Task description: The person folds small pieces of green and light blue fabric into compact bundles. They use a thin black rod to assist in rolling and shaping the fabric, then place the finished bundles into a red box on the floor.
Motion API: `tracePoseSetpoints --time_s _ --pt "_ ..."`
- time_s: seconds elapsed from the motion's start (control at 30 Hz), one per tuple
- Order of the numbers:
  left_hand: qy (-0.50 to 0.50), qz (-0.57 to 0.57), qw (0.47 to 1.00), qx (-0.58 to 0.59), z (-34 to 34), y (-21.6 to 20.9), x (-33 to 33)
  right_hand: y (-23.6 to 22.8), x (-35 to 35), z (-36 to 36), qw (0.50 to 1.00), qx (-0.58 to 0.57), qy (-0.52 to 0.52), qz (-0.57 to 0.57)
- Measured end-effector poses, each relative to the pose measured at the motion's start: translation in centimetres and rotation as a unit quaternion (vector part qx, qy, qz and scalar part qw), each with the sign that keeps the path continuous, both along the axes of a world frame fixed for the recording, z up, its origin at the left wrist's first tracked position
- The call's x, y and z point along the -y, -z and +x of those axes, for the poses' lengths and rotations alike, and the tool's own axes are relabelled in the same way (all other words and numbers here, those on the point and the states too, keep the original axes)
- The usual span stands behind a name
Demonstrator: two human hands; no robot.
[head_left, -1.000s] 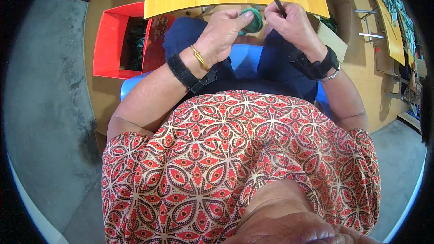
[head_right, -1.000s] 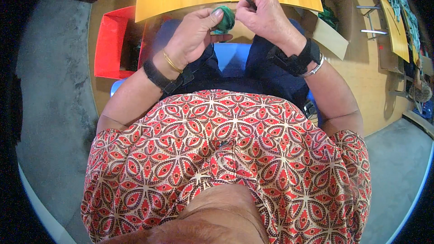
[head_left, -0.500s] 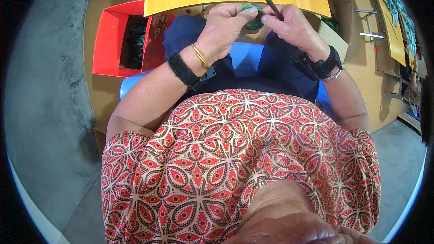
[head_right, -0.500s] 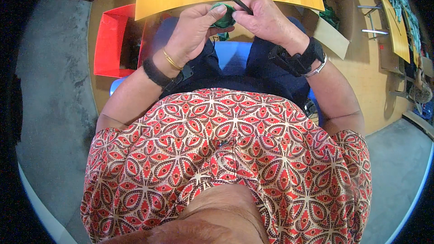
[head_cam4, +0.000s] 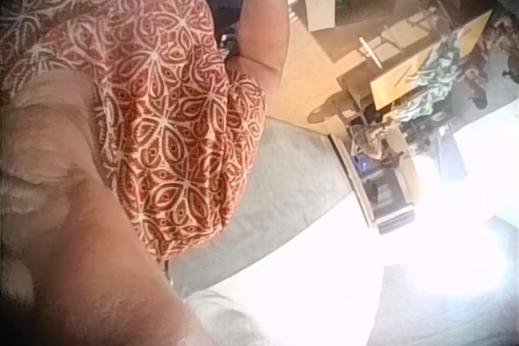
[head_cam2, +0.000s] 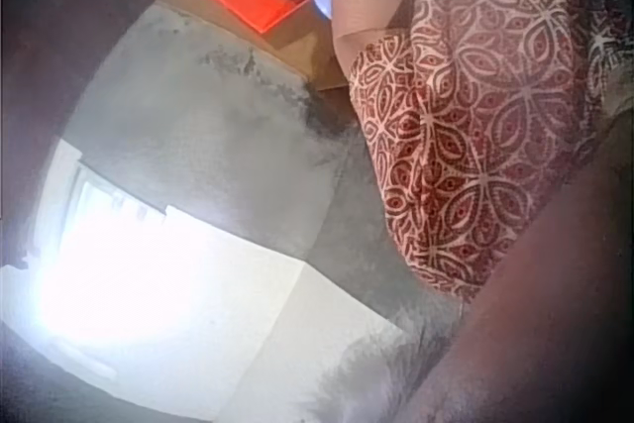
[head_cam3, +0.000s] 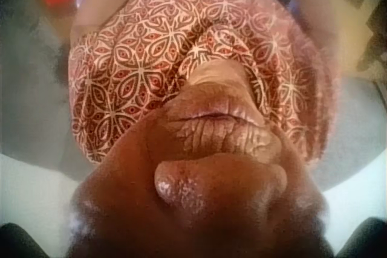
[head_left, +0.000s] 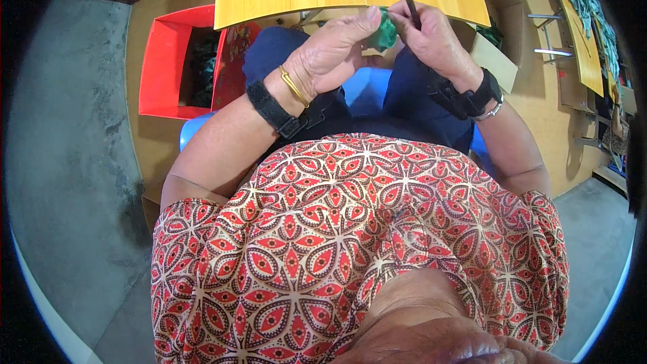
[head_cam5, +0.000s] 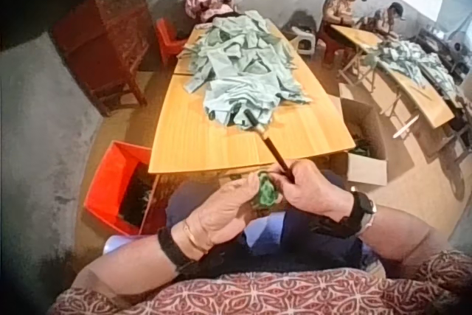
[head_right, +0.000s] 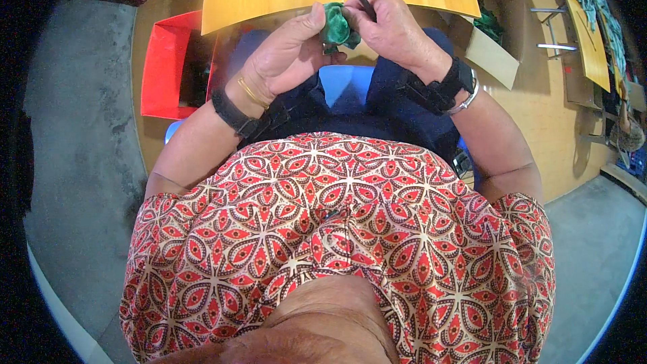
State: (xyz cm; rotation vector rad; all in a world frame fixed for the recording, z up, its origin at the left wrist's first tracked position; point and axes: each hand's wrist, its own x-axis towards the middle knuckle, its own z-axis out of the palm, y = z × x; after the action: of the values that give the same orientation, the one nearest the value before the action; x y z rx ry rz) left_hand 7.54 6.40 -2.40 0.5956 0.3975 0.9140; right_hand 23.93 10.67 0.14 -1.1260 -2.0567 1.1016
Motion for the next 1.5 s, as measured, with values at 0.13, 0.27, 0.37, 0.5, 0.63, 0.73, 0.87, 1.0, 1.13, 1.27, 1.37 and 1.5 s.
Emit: tracePoseSetpoints --time_s 0.13,0.27,0.37,0.5,0.63,0.73,0.87,1.0,1.13,1.27,1.37,1.5 --pt "-0.031 -0.021 0.999 0.005 -0.6 0.9 -0.6 -1.7 0.0 0.4 0.997 -0.080 -0.009 -0.018" --pt "-0.077 -0.028 0.996 -0.042 -0.4 0.7 -0.5 -2.2 0.5 0.4 0.998 -0.039 -0.038 -0.037" --pt "-0.115 -0.026 0.991 -0.064 -0.1 0.9 -0.3 -1.4 0.8 0.3 0.999 0.010 -0.036 0.007" --pt "-0.126 -0.019 0.989 -0.080 0.0 0.9 -0.2 -1.4 0.6 0.4 0.993 0.093 -0.017 0.065" --pt "-0.144 -0.016 0.987 -0.071 0.1 0.2 0.0 -1.8 0.6 0.2 0.988 0.131 -0.029 0.070" --pt "-0.149 -0.010 0.987 -0.068 0.2 0.5 -0.1 -1.0 0.3 0.4 0.991 0.107 -0.005 0.074" --pt "-0.171 0.024 0.973 -0.156 0.1 0.5 -0.2 -0.8 -0.2 0.8 0.996 0.082 -0.031 0.017" --pt "-0.189 0.076 0.954 -0.223 -0.6 0.4 -0.7 -1.9 -0.3 0.9 0.998 0.008 -0.008 -0.063" --pt "-0.198 0.020 0.965 -0.173 -0.3 -0.1 -0.4 -2.4 0.0 0.8 0.999 0.004 -0.037 -0.031" --pt "-0.195 0.024 0.969 -0.152 0.3 0.5 -0.3 -2.2 1.2 -0.1 0.991 0.100 -0.050 0.075" --pt "-0.193 0.048 0.964 -0.176 0.3 0.1 0.0 -1.8 0.8 0.2 0.990 0.105 -0.040 0.080" --pt "-0.144 0.214 0.907 -0.332 -0.4 0.1 -0.8 -1.7 -0.6 1.4 0.996 0.060 -0.010 0.064"
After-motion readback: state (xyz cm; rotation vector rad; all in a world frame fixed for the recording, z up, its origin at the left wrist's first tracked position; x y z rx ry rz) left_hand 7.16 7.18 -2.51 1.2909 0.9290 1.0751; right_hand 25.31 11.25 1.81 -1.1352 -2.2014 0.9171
